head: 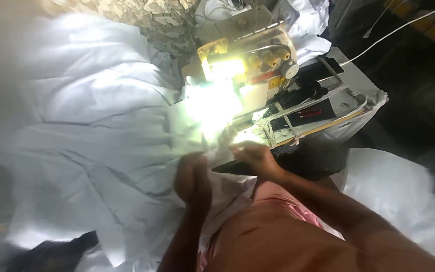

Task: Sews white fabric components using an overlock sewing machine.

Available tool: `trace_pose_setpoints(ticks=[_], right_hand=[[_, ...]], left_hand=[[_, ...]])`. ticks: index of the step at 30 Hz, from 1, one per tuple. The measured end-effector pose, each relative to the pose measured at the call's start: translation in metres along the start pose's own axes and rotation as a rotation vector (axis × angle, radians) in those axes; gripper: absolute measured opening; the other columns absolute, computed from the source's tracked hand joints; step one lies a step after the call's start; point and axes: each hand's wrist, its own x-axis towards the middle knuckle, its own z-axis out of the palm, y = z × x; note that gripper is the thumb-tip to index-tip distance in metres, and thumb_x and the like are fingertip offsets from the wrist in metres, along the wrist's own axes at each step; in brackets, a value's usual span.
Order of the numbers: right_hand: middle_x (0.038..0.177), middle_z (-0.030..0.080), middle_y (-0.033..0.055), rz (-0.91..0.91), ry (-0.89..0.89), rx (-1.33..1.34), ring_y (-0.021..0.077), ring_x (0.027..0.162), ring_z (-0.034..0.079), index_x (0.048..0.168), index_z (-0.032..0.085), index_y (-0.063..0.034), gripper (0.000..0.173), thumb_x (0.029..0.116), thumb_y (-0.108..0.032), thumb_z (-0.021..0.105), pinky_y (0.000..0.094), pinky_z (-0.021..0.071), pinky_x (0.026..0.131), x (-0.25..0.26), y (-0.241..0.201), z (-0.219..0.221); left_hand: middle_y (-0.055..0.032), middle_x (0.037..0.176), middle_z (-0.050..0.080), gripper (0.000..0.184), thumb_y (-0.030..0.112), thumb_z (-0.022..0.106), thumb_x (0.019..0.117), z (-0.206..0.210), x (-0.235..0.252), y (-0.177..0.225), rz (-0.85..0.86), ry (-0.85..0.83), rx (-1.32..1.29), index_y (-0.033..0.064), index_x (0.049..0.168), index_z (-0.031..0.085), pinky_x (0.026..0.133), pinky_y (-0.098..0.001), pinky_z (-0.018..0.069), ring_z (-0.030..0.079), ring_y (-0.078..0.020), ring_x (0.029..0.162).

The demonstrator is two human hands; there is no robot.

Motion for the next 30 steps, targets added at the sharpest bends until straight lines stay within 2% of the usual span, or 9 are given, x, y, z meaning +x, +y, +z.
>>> trace_pose_setpoints(ticks=[2, 6, 9, 14, 17, 21, 24, 27, 30], right_hand=[[0.098, 0.074, 0.0124, -0.254, 0.144, -0.217, 0.0124, 0.079, 0.069, 0.108, 0.073, 0.0039, 0.021, 0.0992, -0.012, 0.063, 0.0301, 0.0582, 0.072, 0.044, 0.009, -0.004], [0.103, 0.073, 0.0169, -0.485, 0.260, -0.521, 0.0244, 0.071, 0.069, 0.101, 0.075, -0.0012, 0.018, 0.0930, -0.017, 0.072, 0.0388, 0.0540, 0.055, 0.107, 0.007, -0.010], [0.100, 0.072, 0.0180, -0.507, 0.286, -0.596, 0.0278, 0.076, 0.070, 0.094, 0.075, -0.0024, 0.021, 0.0904, -0.023, 0.074, 0.0406, 0.0542, 0.057, 0.124, 0.008, -0.012], [0.093, 0.071, 0.0184, -0.561, 0.262, -0.617, 0.0272, 0.072, 0.069, 0.087, 0.073, -0.0016, 0.015, 0.0907, -0.016, 0.071, 0.0379, 0.0527, 0.055, 0.134, 0.008, -0.019], [0.080, 0.069, 0.0151, -0.543, 0.220, -0.566, 0.0224, 0.062, 0.064, 0.087, 0.072, 0.0007, 0.014, 0.0920, -0.011, 0.067, 0.0352, 0.0485, 0.052, 0.135, 0.004, -0.027], [0.067, 0.063, 0.0091, -0.425, 0.123, -0.425, 0.0144, 0.053, 0.057, 0.091, 0.068, 0.0025, 0.013, 0.0945, -0.009, 0.064, 0.0315, 0.0464, 0.052, 0.135, 0.002, -0.034], [0.073, 0.065, 0.0056, -0.356, 0.082, -0.374, 0.0069, 0.056, 0.054, 0.106, 0.066, 0.0033, 0.015, 0.0974, -0.007, 0.060, 0.0242, 0.0470, 0.055, 0.130, -0.002, -0.039], [0.082, 0.072, 0.0116, -0.370, -0.005, -0.433, 0.0169, 0.066, 0.066, 0.110, 0.069, 0.0043, 0.019, 0.0982, -0.006, 0.059, 0.0340, 0.0535, 0.062, 0.119, -0.004, -0.049], [0.081, 0.073, 0.0151, -0.471, -0.062, -0.481, 0.0250, 0.070, 0.070, 0.095, 0.076, 0.0012, 0.017, 0.0941, -0.003, 0.060, 0.0418, 0.0545, 0.064, 0.108, 0.011, -0.057]], left_hand=[[0.0017, 0.092, 0.064, 0.026, 0.016, 0.049, 0.1081, -0.005, 0.037, 0.001, 0.133, 0.018, -0.001, -0.0029, 0.097, 0.064, 0.081, -0.0131, 0.0506, 0.060, 0.0070, 0.088], [-0.0047, 0.102, 0.066, 0.023, 0.014, 0.051, 0.1074, -0.012, 0.082, 0.010, 0.304, -0.026, 0.102, -0.0032, 0.103, 0.066, 0.091, -0.0191, 0.0486, 0.061, -0.0033, 0.104], [-0.0094, 0.104, 0.064, 0.025, 0.014, 0.052, 0.1070, -0.015, 0.093, 0.015, 0.333, -0.047, 0.193, -0.0047, 0.102, 0.067, 0.094, -0.0214, 0.0462, 0.059, -0.0083, 0.108], [-0.0114, 0.104, 0.063, 0.028, 0.017, 0.049, 0.1085, -0.019, 0.098, 0.016, 0.351, -0.063, 0.251, -0.0050, 0.102, 0.066, 0.094, -0.0212, 0.0468, 0.059, -0.0087, 0.108], [-0.0128, 0.106, 0.065, 0.030, 0.018, 0.046, 0.1096, -0.019, 0.098, 0.015, 0.371, -0.062, 0.266, -0.0056, 0.104, 0.064, 0.096, -0.0221, 0.0477, 0.061, -0.0099, 0.110], [-0.0097, 0.111, 0.067, 0.027, 0.017, 0.045, 0.1102, -0.015, 0.096, 0.019, 0.376, -0.077, 0.234, -0.0031, 0.106, 0.062, 0.098, -0.0228, 0.0502, 0.063, -0.0075, 0.114], [-0.0068, 0.110, 0.070, 0.026, 0.018, 0.046, 0.1100, -0.015, 0.094, 0.022, 0.328, -0.112, 0.156, -0.0016, 0.106, 0.063, 0.097, -0.0242, 0.0530, 0.065, -0.0064, 0.111], [0.0011, 0.097, 0.068, 0.027, 0.023, 0.050, 0.1088, -0.019, 0.087, 0.033, 0.192, -0.230, 0.080, 0.0032, 0.102, 0.067, 0.089, -0.0199, 0.0516, 0.063, 0.0000, 0.098], [0.0003, 0.095, 0.071, 0.026, 0.023, 0.051, 0.1076, -0.019, 0.070, 0.042, 0.160, -0.422, 0.045, 0.0066, 0.101, 0.069, 0.087, -0.0207, 0.0520, 0.065, -0.0038, 0.097]])
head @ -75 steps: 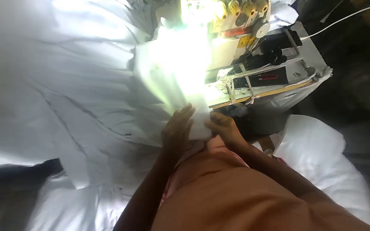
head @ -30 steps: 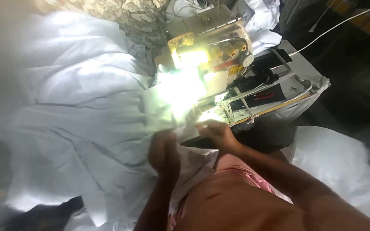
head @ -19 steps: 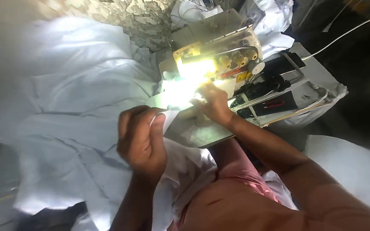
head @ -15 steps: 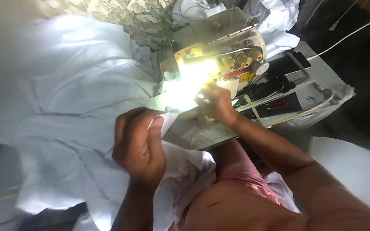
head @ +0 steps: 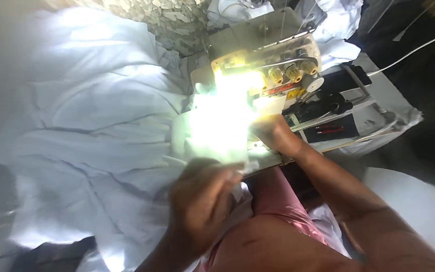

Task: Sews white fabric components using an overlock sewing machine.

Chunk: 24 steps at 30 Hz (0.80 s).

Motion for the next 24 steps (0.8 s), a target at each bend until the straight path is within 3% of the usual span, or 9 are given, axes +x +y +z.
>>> trace_pose_setpoints(ticks=[3, 6, 10, 12, 15, 20, 24], right_hand=[[0.082, 0.073, 0.0135, -0.029, -0.018, -0.077, 0.0258, 0.071, 0.070, 0.091, 0.076, -0.0024, 0.016, 0.0956, -0.008, 0.061, 0.0416, 0.0535, 0.061, -0.011, 0.007, 0.005], [0.092, 0.076, 0.0139, -0.053, 0.038, -0.205, 0.0297, 0.072, 0.071, 0.098, 0.078, -0.0039, 0.017, 0.0932, -0.004, 0.061, 0.0421, 0.0540, 0.059, -0.018, 0.013, 0.017], [0.113, 0.074, 0.0204, 0.085, 0.177, -0.184, 0.0345, 0.087, 0.073, 0.100, 0.077, -0.0008, 0.020, 0.0899, 0.003, 0.061, 0.0444, 0.0572, 0.068, -0.026, 0.013, 0.035], [0.122, 0.069, 0.0218, 0.267, 0.249, -0.081, 0.0277, 0.092, 0.073, 0.113, 0.071, 0.0027, 0.020, 0.0959, -0.001, 0.060, 0.0407, 0.0589, 0.073, -0.037, 0.002, 0.047], [0.127, 0.064, 0.0158, 0.461, 0.238, 0.037, 0.0167, 0.077, 0.065, 0.137, 0.056, -0.0031, 0.037, 0.1005, -0.007, 0.056, 0.0332, 0.0547, 0.063, -0.061, -0.007, 0.061], [0.130, 0.064, 0.0124, 0.497, 0.251, 0.139, 0.0102, 0.084, 0.065, 0.137, 0.057, -0.0035, 0.037, 0.1003, -0.008, 0.056, 0.0261, 0.0548, 0.070, -0.073, -0.002, 0.067], [0.125, 0.067, 0.0124, 0.521, 0.270, 0.175, 0.0090, 0.079, 0.065, 0.134, 0.060, -0.0022, 0.034, 0.1008, -0.007, 0.056, 0.0253, 0.0549, 0.068, -0.072, -0.001, 0.068]], left_hand=[[-0.0014, 0.100, 0.078, 0.031, 0.026, 0.049, 0.1084, 0.017, -0.022, 0.006, 0.002, -0.126, 0.084, 0.0093, 0.102, 0.074, 0.089, -0.0247, 0.0501, 0.068, -0.0099, 0.100], [0.0002, 0.101, 0.079, 0.029, 0.024, 0.050, 0.1071, 0.035, -0.030, 0.000, 0.022, -0.170, 0.198, 0.0114, 0.098, 0.075, 0.086, -0.0274, 0.0487, 0.069, -0.0125, 0.099], [-0.0015, 0.101, 0.079, 0.026, 0.020, 0.056, 0.1024, 0.062, -0.029, -0.020, 0.034, -0.196, 0.301, 0.0093, 0.092, 0.077, 0.081, -0.0340, 0.0518, 0.073, -0.0169, 0.096], [-0.0025, 0.101, 0.079, 0.023, 0.016, 0.058, 0.0999, 0.071, -0.026, -0.026, 0.033, -0.181, 0.353, 0.0089, 0.088, 0.076, 0.081, -0.0353, 0.0505, 0.072, -0.0178, 0.097], [-0.0035, 0.103, 0.079, 0.019, 0.010, 0.060, 0.0967, 0.079, -0.020, -0.036, 0.026, -0.150, 0.377, 0.0086, 0.088, 0.077, 0.083, -0.0378, 0.0500, 0.072, -0.0190, 0.098], [-0.0066, 0.100, 0.079, 0.018, 0.008, 0.060, 0.0965, 0.084, -0.003, -0.047, 0.042, -0.112, 0.442, 0.0067, 0.089, 0.077, 0.082, -0.0411, 0.0472, 0.072, -0.0224, 0.096], [-0.0085, 0.099, 0.078, 0.018, 0.005, 0.060, 0.0963, 0.084, 0.010, -0.057, 0.052, -0.093, 0.483, 0.0058, 0.092, 0.078, 0.079, -0.0439, 0.0470, 0.072, -0.0259, 0.093]])
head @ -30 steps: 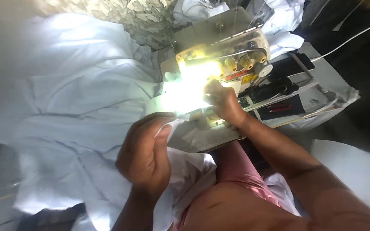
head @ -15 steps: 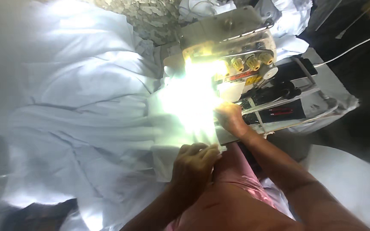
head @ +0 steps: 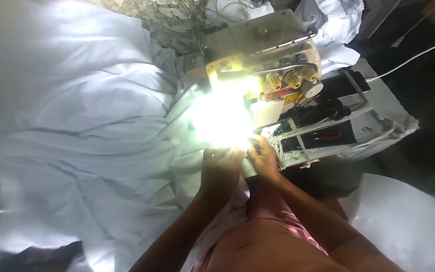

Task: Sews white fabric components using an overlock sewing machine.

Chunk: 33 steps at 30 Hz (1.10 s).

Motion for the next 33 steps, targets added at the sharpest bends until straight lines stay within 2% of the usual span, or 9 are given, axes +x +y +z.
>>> trace_pose_setpoints(ticks=[9, 18, 21, 23, 26, 27, 29, 31, 33], right_hand=[[0.127, 0.067, 0.0131, -0.022, 0.011, 0.014, 0.0098, 0.083, 0.068, 0.129, 0.063, -0.0010, 0.029, 0.1012, -0.007, 0.057, 0.0259, 0.0581, 0.072, 0.000, 0.006, 0.001], [0.116, 0.068, 0.0127, 0.010, 0.013, 0.033, 0.0093, 0.081, 0.068, 0.118, 0.068, 0.0012, 0.022, 0.1007, -0.006, 0.056, 0.0258, 0.0595, 0.071, 0.001, 0.005, 0.002], [0.108, 0.069, 0.0124, -0.052, 0.022, -0.002, 0.0108, 0.087, 0.068, 0.111, 0.071, 0.0022, 0.019, 0.1000, -0.006, 0.057, 0.0259, 0.0584, 0.078, 0.002, 0.006, 0.001], [0.103, 0.071, 0.0099, -0.011, -0.025, -0.018, 0.0113, 0.090, 0.068, 0.110, 0.071, 0.0003, 0.021, 0.1029, -0.011, 0.055, 0.0299, 0.0564, 0.082, 0.003, 0.004, -0.001], [0.090, 0.069, 0.0051, 0.162, -0.155, 0.057, 0.0083, 0.076, 0.063, 0.112, 0.069, -0.0026, 0.033, 0.1095, -0.025, 0.045, 0.0308, 0.0543, 0.071, 0.005, -0.001, -0.009], [0.089, 0.067, 0.0046, 0.257, -0.215, 0.136, 0.0080, 0.074, 0.062, 0.114, 0.067, -0.0025, 0.038, 0.1110, -0.029, 0.039, 0.0301, 0.0538, 0.070, 0.008, -0.006, -0.013], [0.094, 0.065, -0.0013, 0.478, -0.314, 0.417, 0.0029, 0.079, 0.061, 0.123, 0.061, -0.0068, 0.044, 0.1118, -0.034, 0.028, 0.0235, 0.0534, 0.074, 0.017, -0.018, -0.021], [0.080, 0.061, -0.0078, 0.661, -0.313, 0.724, -0.0008, 0.066, 0.058, 0.111, 0.061, -0.0167, 0.035, 0.1113, -0.035, 0.031, 0.0169, 0.0508, 0.063, 0.024, -0.026, -0.022], [0.079, 0.065, -0.0061, 0.715, -0.367, 0.902, 0.0001, 0.064, 0.062, 0.108, 0.061, -0.0197, 0.026, 0.1103, -0.030, 0.038, 0.0176, 0.0539, 0.061, 0.024, -0.028, -0.024]], left_hand=[[-0.0187, 0.089, 0.068, 0.015, -0.004, 0.061, 0.0926, 0.012, 0.025, -0.012, -0.021, 0.022, 0.135, -0.0008, 0.096, 0.075, 0.071, -0.0468, 0.0475, 0.065, -0.0359, 0.081], [-0.0171, 0.073, 0.066, 0.007, -0.005, 0.068, 0.0856, 0.015, 0.052, -0.001, -0.100, -0.158, 0.347, -0.0007, 0.083, 0.073, 0.061, -0.0469, 0.0444, 0.066, -0.0339, 0.068], [-0.0147, 0.071, 0.066, 0.010, 0.003, 0.066, 0.0923, 0.010, 0.044, 0.000, -0.126, -0.129, 0.172, 0.0017, 0.087, 0.074, 0.053, -0.0434, 0.0481, 0.066, -0.0313, 0.064], [-0.0105, 0.078, 0.069, 0.021, 0.017, 0.062, 0.1004, -0.003, 0.025, -0.006, -0.170, -0.100, -0.074, 0.0049, 0.101, 0.078, 0.056, -0.0411, 0.0525, 0.068, -0.0254, 0.067], [-0.0165, 0.107, 0.072, 0.032, 0.030, 0.058, 0.1039, -0.041, -0.029, -0.044, -0.433, -0.072, -0.088, 0.0063, 0.119, 0.074, 0.074, -0.0535, 0.0573, 0.072, -0.0324, 0.092], [-0.0223, 0.123, 0.067, 0.038, 0.033, 0.060, 0.1035, -0.058, -0.054, -0.063, -0.574, -0.061, -0.022, 0.0048, 0.127, 0.070, 0.081, -0.0614, 0.0550, 0.069, -0.0405, 0.105], [-0.0338, 0.153, 0.040, 0.062, 0.037, 0.065, 0.0998, -0.090, -0.109, -0.103, -0.919, -0.085, 0.098, 0.0023, 0.149, 0.050, 0.091, -0.0785, 0.0429, 0.052, -0.0605, 0.124], [-0.0386, 0.160, 0.023, 0.086, 0.039, 0.073, 0.0940, -0.104, -0.158, -0.132, -1.244, -0.122, 0.163, 0.0011, 0.159, 0.030, 0.099, -0.0802, 0.0353, 0.040, -0.0660, 0.132], [-0.0436, 0.148, 0.038, 0.077, 0.035, 0.073, 0.0943, -0.103, -0.189, -0.145, -1.357, -0.100, 0.154, -0.0103, 0.148, 0.041, 0.105, -0.0734, 0.0352, 0.044, -0.0617, 0.131]])
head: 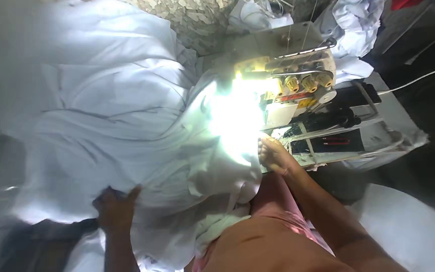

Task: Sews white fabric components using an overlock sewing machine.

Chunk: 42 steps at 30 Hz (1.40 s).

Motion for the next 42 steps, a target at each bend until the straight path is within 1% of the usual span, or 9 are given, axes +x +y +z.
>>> trace_pose_setpoints(ticks=[2, 5, 8, 14, 19, 24, 33, 39, 42], right_hand=[[0.079, 0.068, -0.0043, 0.000, -0.066, 0.072, 0.0012, 0.064, 0.064, 0.104, 0.063, -0.0203, 0.019, 0.1071, -0.025, 0.045, 0.0190, 0.0554, 0.060, -0.003, 0.004, 0.000], [0.071, 0.066, -0.0049, -0.007, -0.217, 0.122, 0.0004, 0.057, 0.060, 0.098, 0.068, -0.0190, 0.011, 0.0993, -0.019, 0.058, 0.0185, 0.0545, 0.056, -0.009, 0.013, -0.005], [0.085, 0.073, -0.0020, 0.025, -0.281, 0.000, 0.0026, 0.067, 0.067, 0.098, 0.067, -0.0149, 0.017, 0.0933, -0.002, 0.057, 0.0197, 0.0570, 0.060, -0.021, 0.009, 0.001], [0.093, 0.073, -0.0007, -0.042, -0.210, -0.155, 0.0055, 0.079, 0.069, 0.111, 0.057, -0.0110, 0.024, 0.0934, 0.006, 0.056, 0.0238, 0.0581, 0.073, -0.036, 0.032, 0.024], [0.092, 0.072, -0.0011, -0.064, -0.237, -0.517, 0.0042, 0.076, 0.067, 0.117, 0.066, -0.0069, 0.020, 0.0984, -0.004, 0.061, 0.0234, 0.0584, 0.070, -0.060, 0.063, 0.007], [0.088, 0.072, -0.0006, 0.072, -0.230, -0.609, 0.0050, 0.080, 0.068, 0.102, 0.068, -0.0016, 0.010, 0.0943, 0.004, 0.064, 0.0258, 0.0593, 0.078, -0.084, 0.074, -0.016], [0.090, 0.068, -0.0028, -0.015, -0.165, -0.477, 0.0054, 0.077, 0.067, 0.105, 0.059, -0.0085, 0.015, 0.0942, 0.002, 0.060, 0.0246, 0.0591, 0.073, -0.107, 0.107, -0.023], [0.087, 0.069, 0.0011, -0.047, -0.131, -0.646, 0.0017, 0.077, 0.066, 0.105, 0.066, 0.0044, 0.014, 0.1014, -0.004, 0.056, 0.0217, 0.0575, 0.077, -0.125, 0.102, -0.011], [0.087, 0.067, 0.0003, -0.108, -0.103, -0.730, -0.0027, 0.077, 0.060, 0.103, 0.065, 0.0016, 0.012, 0.1026, -0.006, 0.056, 0.0163, 0.0525, 0.075, -0.144, 0.093, 0.001]], left_hand=[[-0.0397, 0.118, 0.060, 0.049, 0.024, 0.066, 0.0999, 0.004, -0.001, -0.006, 0.000, 0.006, -0.096, -0.0171, 0.125, 0.056, 0.094, -0.0649, 0.0451, 0.061, -0.0504, 0.107], [-0.0031, 0.088, 0.059, 0.031, 0.025, 0.060, 0.1038, -0.008, -0.004, -0.003, -0.109, 0.055, -0.501, -0.0003, 0.121, 0.054, 0.062, -0.0265, 0.0560, 0.060, -0.0068, 0.063], [0.0104, 0.096, 0.062, 0.032, 0.030, 0.058, 0.1040, -0.060, 0.023, -0.016, 0.020, 0.126, -0.839, 0.0138, 0.130, 0.048, 0.069, -0.0240, 0.0601, 0.066, -0.0013, 0.072], [-0.0092, 0.126, 0.058, 0.048, 0.027, 0.054, 0.1032, -0.101, 0.136, -0.014, 0.274, 0.148, -0.465, -0.0052, 0.138, 0.049, 0.096, -0.0223, 0.0451, 0.055, -0.0040, 0.106], [-0.0341, 0.161, 0.026, 0.077, 0.020, 0.060, 0.1025, -0.059, 0.050, 0.085, 0.374, 0.014, -0.189, -0.0077, 0.160, 0.017, 0.123, -0.0568, 0.0229, 0.028, -0.0461, 0.151], [-0.0302, 0.154, 0.043, 0.041, -0.008, 0.056, 0.0887, 0.036, -0.022, 0.067, 1.011, -0.251, -0.234, -0.0036, 0.128, 0.066, 0.117, -0.0702, 0.0231, 0.034, -0.0503, 0.147], [-0.0224, 0.155, 0.046, 0.037, 0.000, 0.054, 0.0950, 0.084, -0.015, 0.043, 1.066, -0.418, -0.320, 0.0098, 0.123, 0.075, 0.118, -0.0733, -0.0001, 0.026, -0.0495, 0.151], [-0.0233, 0.144, 0.058, 0.032, 0.016, 0.062, 0.1009, 0.066, -0.029, 0.057, 0.870, -0.316, -0.476, -0.0094, 0.119, 0.070, 0.124, -0.0630, 0.0086, 0.037, -0.0430, 0.148], [-0.0082, 0.135, 0.067, 0.031, 0.019, 0.056, 0.1048, 0.026, -0.060, 0.068, 0.851, -0.172, -0.783, -0.0045, 0.123, 0.065, 0.122, -0.0410, 0.0322, 0.053, -0.0180, 0.138]])
